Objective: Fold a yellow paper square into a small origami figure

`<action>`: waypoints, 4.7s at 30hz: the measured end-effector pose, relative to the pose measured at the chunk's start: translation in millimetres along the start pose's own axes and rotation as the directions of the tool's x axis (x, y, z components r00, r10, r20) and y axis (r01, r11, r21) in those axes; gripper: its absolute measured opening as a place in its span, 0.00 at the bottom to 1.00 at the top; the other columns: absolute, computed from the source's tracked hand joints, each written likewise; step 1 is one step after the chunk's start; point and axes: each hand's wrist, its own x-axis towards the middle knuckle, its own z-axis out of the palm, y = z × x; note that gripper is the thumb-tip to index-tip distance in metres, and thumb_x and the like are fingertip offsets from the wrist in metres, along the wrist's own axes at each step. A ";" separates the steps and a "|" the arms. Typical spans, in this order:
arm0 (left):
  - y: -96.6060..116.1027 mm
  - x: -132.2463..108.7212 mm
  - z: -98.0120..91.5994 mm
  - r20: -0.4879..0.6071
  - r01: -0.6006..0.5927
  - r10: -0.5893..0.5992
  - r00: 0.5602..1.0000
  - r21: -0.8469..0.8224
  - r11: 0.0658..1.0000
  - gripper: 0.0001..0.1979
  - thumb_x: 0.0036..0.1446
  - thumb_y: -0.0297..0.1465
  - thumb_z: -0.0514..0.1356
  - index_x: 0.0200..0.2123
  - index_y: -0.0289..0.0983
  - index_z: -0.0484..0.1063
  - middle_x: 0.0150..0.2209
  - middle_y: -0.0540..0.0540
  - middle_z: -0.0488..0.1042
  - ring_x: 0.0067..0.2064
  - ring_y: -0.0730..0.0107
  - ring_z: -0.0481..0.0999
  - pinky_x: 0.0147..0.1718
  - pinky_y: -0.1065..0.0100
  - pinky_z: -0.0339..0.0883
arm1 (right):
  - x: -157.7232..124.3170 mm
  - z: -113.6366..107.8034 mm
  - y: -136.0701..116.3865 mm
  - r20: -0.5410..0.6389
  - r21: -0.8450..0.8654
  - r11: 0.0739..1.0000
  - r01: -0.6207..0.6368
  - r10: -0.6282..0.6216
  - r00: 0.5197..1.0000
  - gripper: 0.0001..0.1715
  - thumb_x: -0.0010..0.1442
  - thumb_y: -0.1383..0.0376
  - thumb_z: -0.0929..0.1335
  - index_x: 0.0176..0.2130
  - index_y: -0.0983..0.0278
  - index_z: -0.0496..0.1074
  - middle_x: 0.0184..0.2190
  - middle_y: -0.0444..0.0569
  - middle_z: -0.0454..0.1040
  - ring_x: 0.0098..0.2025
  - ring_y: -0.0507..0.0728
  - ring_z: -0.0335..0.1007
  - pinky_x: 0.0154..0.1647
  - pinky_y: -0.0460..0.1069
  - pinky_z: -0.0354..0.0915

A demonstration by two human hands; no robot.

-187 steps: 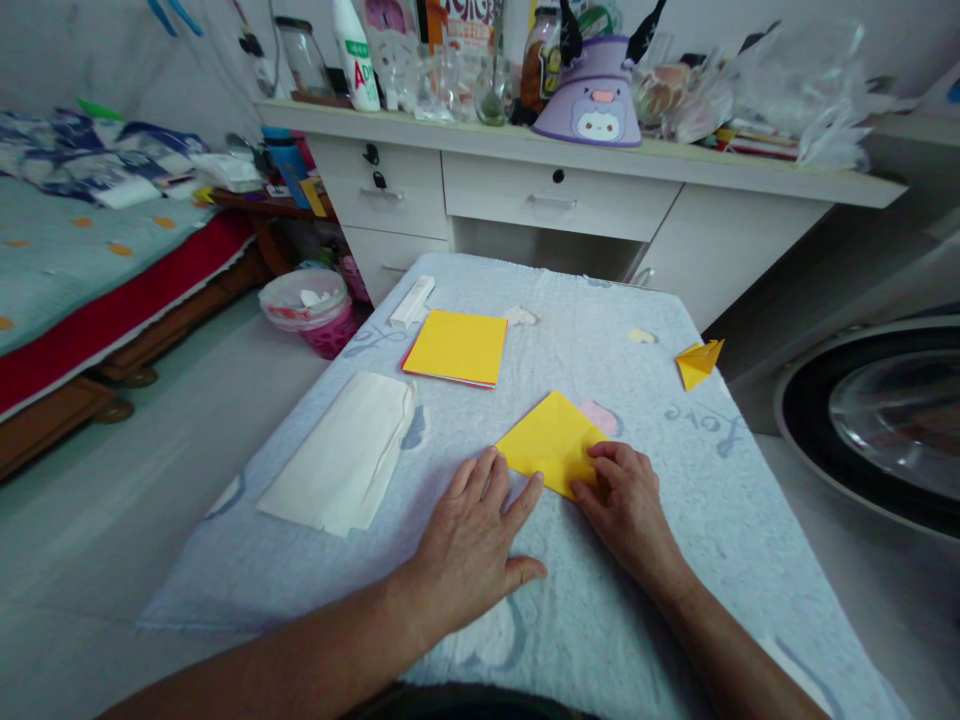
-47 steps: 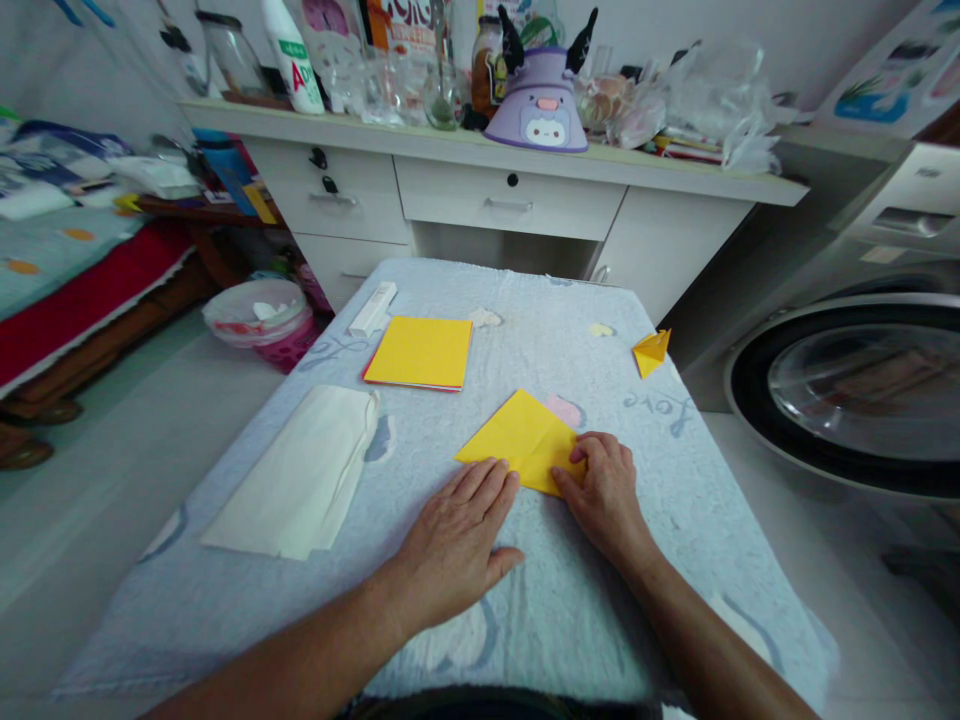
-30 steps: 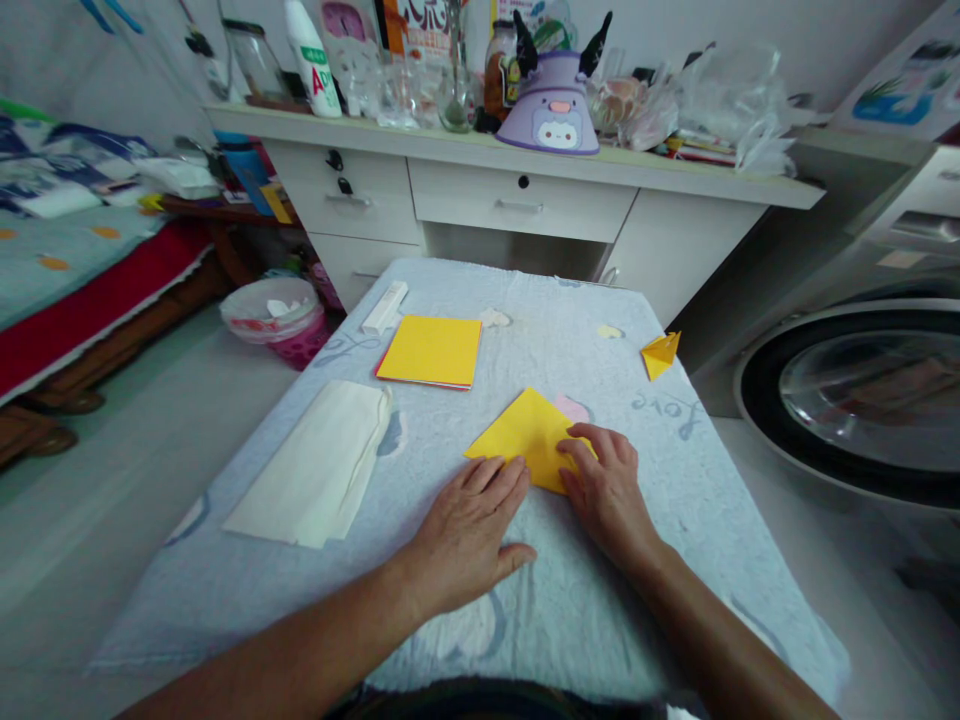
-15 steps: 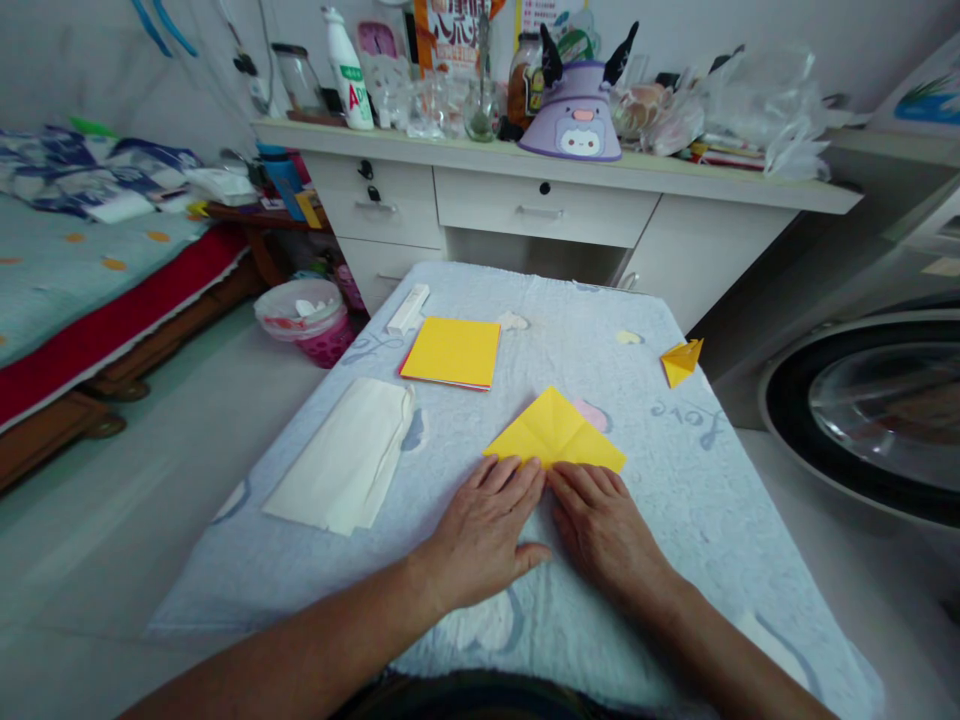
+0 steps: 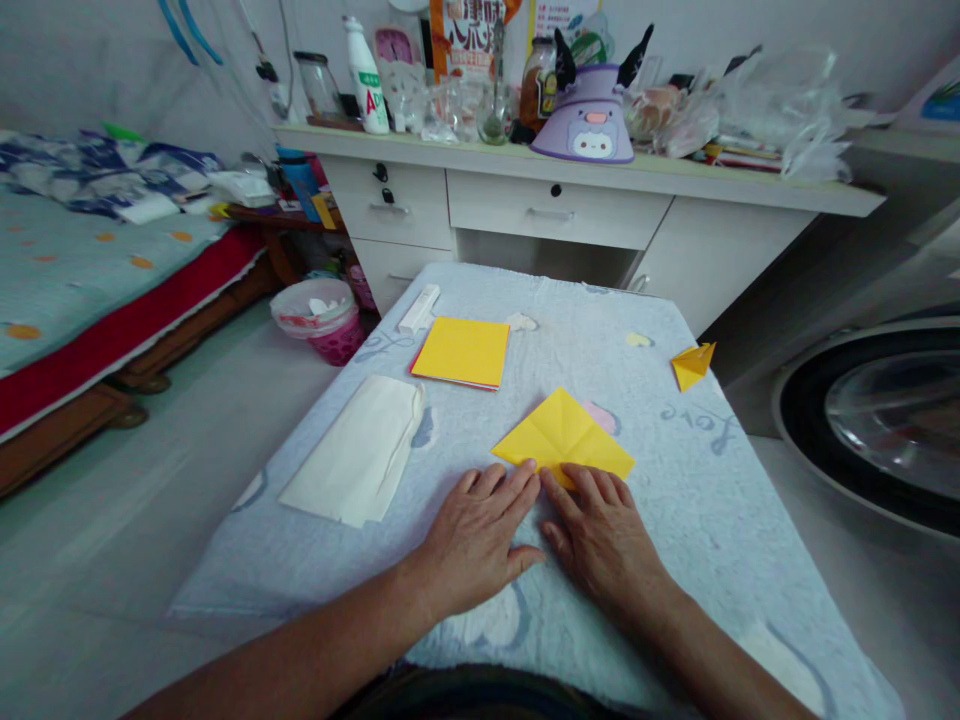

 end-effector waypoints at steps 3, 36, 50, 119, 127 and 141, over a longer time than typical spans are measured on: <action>-2.8 -0.5 -1.1 0.007 -0.005 0.005 1.000 0.004 1.000 0.35 0.63 0.52 0.50 0.67 0.40 0.53 0.69 0.45 0.54 0.62 0.54 0.58 0.55 0.54 0.55 | -0.4 0.6 -0.5 0.002 -0.010 1.000 0.006 -0.006 1.000 0.29 0.60 0.57 0.68 0.60 0.60 0.67 0.53 0.58 0.70 0.53 0.67 0.64 0.55 0.62 0.61; -23.8 -11.5 -5.0 -0.067 0.201 -0.196 0.978 0.088 0.976 0.33 0.63 0.49 0.54 0.64 0.36 0.56 0.65 0.39 0.59 0.62 0.52 0.57 0.56 0.52 0.54 | 12.8 -5.5 -10.2 0.099 -0.114 0.993 -0.013 0.025 0.995 0.34 0.61 0.44 0.63 0.62 0.52 0.63 0.47 0.56 0.69 0.46 0.66 0.62 0.50 0.61 0.56; -11.8 1.8 -8.8 -0.002 0.206 -0.206 0.979 0.005 0.978 0.33 0.60 0.54 0.54 0.63 0.46 0.59 0.54 0.42 0.66 0.53 0.52 0.63 0.49 0.52 0.59 | 16.9 -8.0 -15.9 0.093 -0.145 0.989 -0.026 0.039 0.995 0.32 0.62 0.47 0.64 0.63 0.49 0.62 0.43 0.54 0.69 0.43 0.64 0.61 0.48 0.60 0.54; 0.0 9.7 -5.8 -0.023 0.071 -0.070 0.997 0.041 0.997 0.25 0.63 0.43 0.57 0.60 0.40 0.62 0.61 0.42 0.65 0.61 0.54 0.61 0.54 0.52 0.58 | -75.1 -14.3 40.4 0.109 -0.210 0.976 -0.064 0.088 0.990 0.36 0.62 0.44 0.63 0.65 0.52 0.58 0.66 0.52 0.60 0.62 0.71 0.55 0.60 0.71 0.51; -2.9 11.6 -8.3 0.030 0.089 -0.088 0.996 -0.044 0.995 0.26 0.61 0.40 0.59 0.60 0.41 0.61 0.61 0.42 0.65 0.61 0.53 0.61 0.56 0.52 0.60 | -57.7 -37.2 62.4 0.156 0.104 0.988 -0.112 0.095 0.983 0.15 0.67 0.60 0.61 0.46 0.58 0.75 0.55 0.51 0.72 0.54 0.61 0.68 0.58 0.62 0.59; 17.2 85.3 -2.7 0.021 0.058 -0.054 0.998 -0.458 0.887 0.33 0.53 0.22 0.57 0.63 0.33 0.54 0.58 0.39 0.68 0.57 0.62 0.69 0.57 0.62 0.64 | 21.3 -1.7 91.2 -0.223 0.397 0.909 -0.128 0.230 0.947 0.15 0.59 0.71 0.61 0.43 0.65 0.73 0.46 0.55 0.75 0.50 0.61 0.68 0.54 0.59 0.63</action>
